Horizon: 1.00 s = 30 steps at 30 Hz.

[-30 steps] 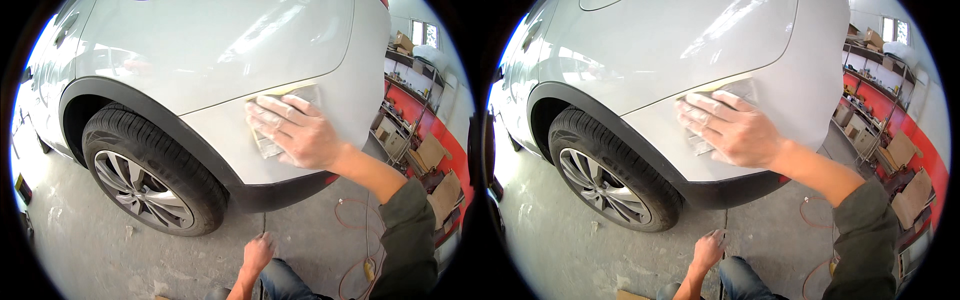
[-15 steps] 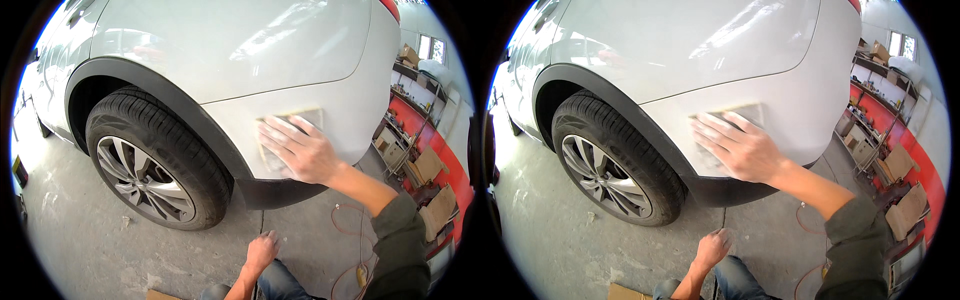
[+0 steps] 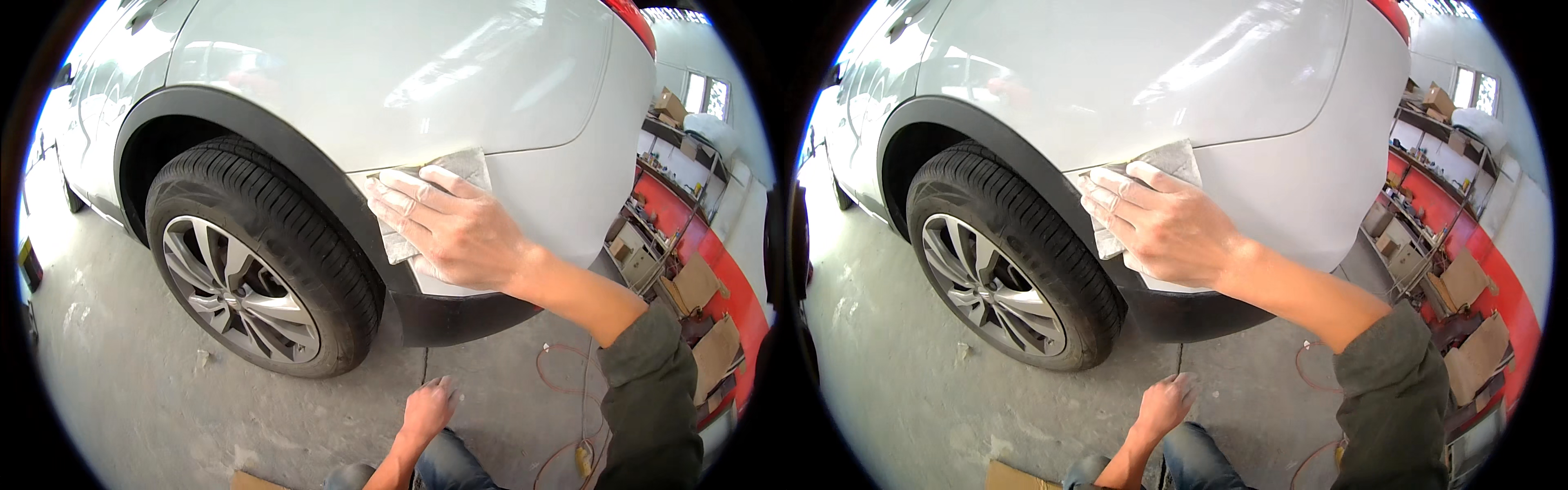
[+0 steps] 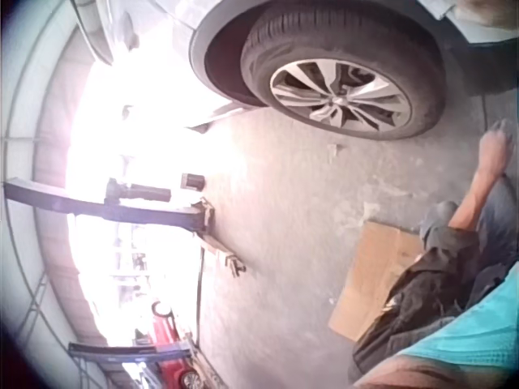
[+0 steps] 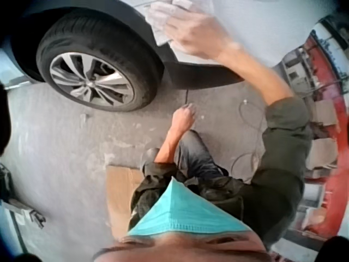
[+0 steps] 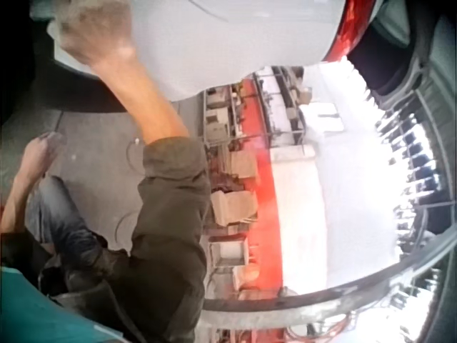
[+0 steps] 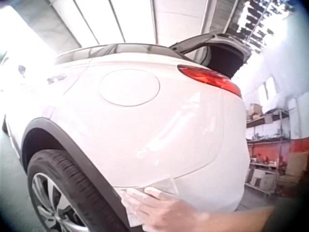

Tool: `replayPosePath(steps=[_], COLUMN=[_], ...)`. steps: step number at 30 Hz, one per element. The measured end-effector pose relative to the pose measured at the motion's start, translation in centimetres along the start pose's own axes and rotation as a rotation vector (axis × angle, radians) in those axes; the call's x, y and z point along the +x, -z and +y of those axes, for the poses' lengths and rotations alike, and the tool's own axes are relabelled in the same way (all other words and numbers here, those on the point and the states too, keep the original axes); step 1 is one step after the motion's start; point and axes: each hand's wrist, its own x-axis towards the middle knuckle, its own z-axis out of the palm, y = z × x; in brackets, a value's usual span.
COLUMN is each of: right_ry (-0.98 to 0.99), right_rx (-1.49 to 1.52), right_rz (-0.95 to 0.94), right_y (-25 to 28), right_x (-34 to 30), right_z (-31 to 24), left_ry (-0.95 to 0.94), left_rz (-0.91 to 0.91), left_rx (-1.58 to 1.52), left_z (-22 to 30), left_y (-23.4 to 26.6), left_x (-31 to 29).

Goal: The person sands the rear bumper and tail light area of a white car using a sanding block. They work methodically across the surface, then walk to a tool cart to retrieve a different sanding block before returning to the vehicle.

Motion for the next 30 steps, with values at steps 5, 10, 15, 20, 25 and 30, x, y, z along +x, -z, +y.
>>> replayPosePath(steps=[5, 10, 15, 20, 25, 30], right_ry=[-0.007, -0.012, -0.009, -0.068, -0.037, 0.147], right_rx=[-0.027, -0.036, -0.039, -0.012, -0.034, -0.118], right_rz=[-0.06, -0.071, -0.046, -0.007, 0.0, -0.125], right_y=[-0.1, -0.2, -0.4, -0.5, -0.8, -0.2], right_x=[0.7, 1.9, 2.0, 1.4, 1.0, -5.5], right_z=[-0.3, -1.0, -1.1, -1.6, -0.9, -0.1], left_ry=[-0.009, -0.002, 0.001, 0.005, 0.036, 0.021], left_rz=[0.035, 0.029, 0.021, 0.028, 0.013, 0.08], left_rx=[0.016, 0.032, 0.018, 0.021, 0.032, 0.009], left_z=[-0.4, -0.2, -0.3, -0.3, -0.5, -0.5], left_y=[-0.7, -0.2, 0.7, 0.3, 0.6, 0.9], left_x=[0.2, -0.1, -0.1, 0.0, -0.3, 0.0])
